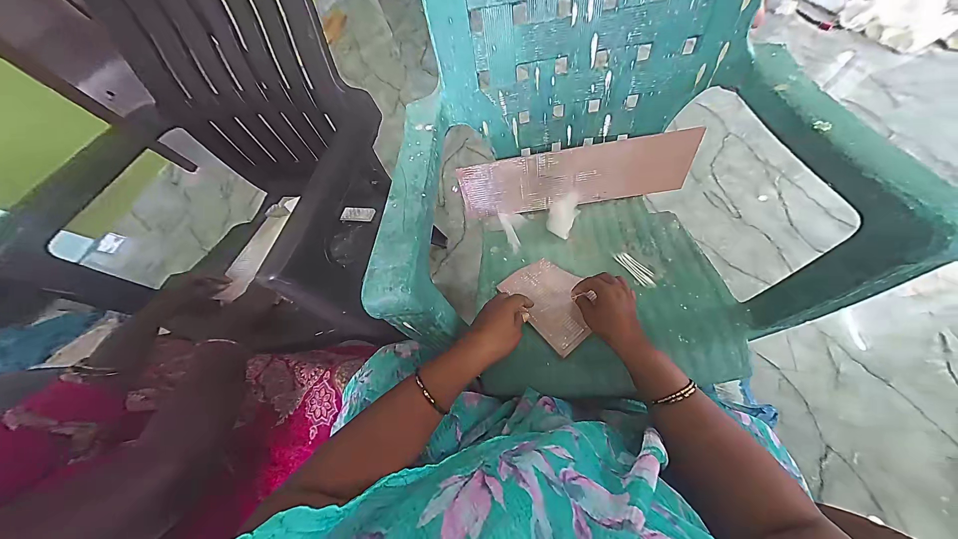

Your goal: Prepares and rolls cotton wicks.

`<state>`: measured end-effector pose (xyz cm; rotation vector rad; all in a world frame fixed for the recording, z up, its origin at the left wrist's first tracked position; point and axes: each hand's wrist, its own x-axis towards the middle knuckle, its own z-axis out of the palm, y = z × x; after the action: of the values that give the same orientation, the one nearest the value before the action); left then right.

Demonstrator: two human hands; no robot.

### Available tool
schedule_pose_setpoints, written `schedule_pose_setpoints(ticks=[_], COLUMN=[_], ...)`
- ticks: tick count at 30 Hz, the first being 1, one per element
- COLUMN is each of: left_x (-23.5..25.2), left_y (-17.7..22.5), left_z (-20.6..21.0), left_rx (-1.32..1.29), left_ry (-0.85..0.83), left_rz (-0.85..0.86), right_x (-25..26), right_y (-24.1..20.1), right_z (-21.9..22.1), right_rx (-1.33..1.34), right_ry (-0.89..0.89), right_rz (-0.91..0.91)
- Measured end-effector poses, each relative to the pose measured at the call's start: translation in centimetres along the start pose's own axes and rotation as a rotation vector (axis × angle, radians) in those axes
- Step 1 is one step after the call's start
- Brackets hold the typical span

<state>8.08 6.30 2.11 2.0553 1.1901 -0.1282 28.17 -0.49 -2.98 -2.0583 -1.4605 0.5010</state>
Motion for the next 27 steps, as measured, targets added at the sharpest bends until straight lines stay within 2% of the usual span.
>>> schedule_pose_setpoints(ticks=[5, 12, 15, 18, 21, 24, 27], left_x=[1.0, 2.1, 1.9, 1.7, 1.7, 1.7, 1.5], left_y=[-0.7, -0.9, -0.7, -0.4, 0.0, 0.1, 0.2], left_z=[0.2, -0.8, -0.4, 0.0, 0.6, 1.0, 1.2], left_rx=[-0.166, -0.312, -0.469, -0.646, -0.632, -0.562, -0.602], left_ry=[0.155, 0.232, 0.195, 0.057, -0.029, -0.03, 0.014], left_rz=[0.055, 0.101, 0.148, 0.201, 0.194, 0.166, 0.13], right_x=[0.2, -0.1, -0.5, -1.0, -1.4, -1.5, -1.4], right_y=[0.0, -0.2, -0.4, -1.2, -1.8, -1.7, -1.5], right_z=[-0.9, -2.9, -3.4, -3.4, -3.2, -2.9, -3.0], right_rx=[0.082, 0.522, 0.577, 0.59, 0.59, 0.608, 0.618], right_ry=[-0.082, -0.192, -0.219, -0.261, -0.272, -0.241, -0.211], right_rz=[0.021, 0.18, 0.157, 0.122, 0.098, 0.097, 0.129])
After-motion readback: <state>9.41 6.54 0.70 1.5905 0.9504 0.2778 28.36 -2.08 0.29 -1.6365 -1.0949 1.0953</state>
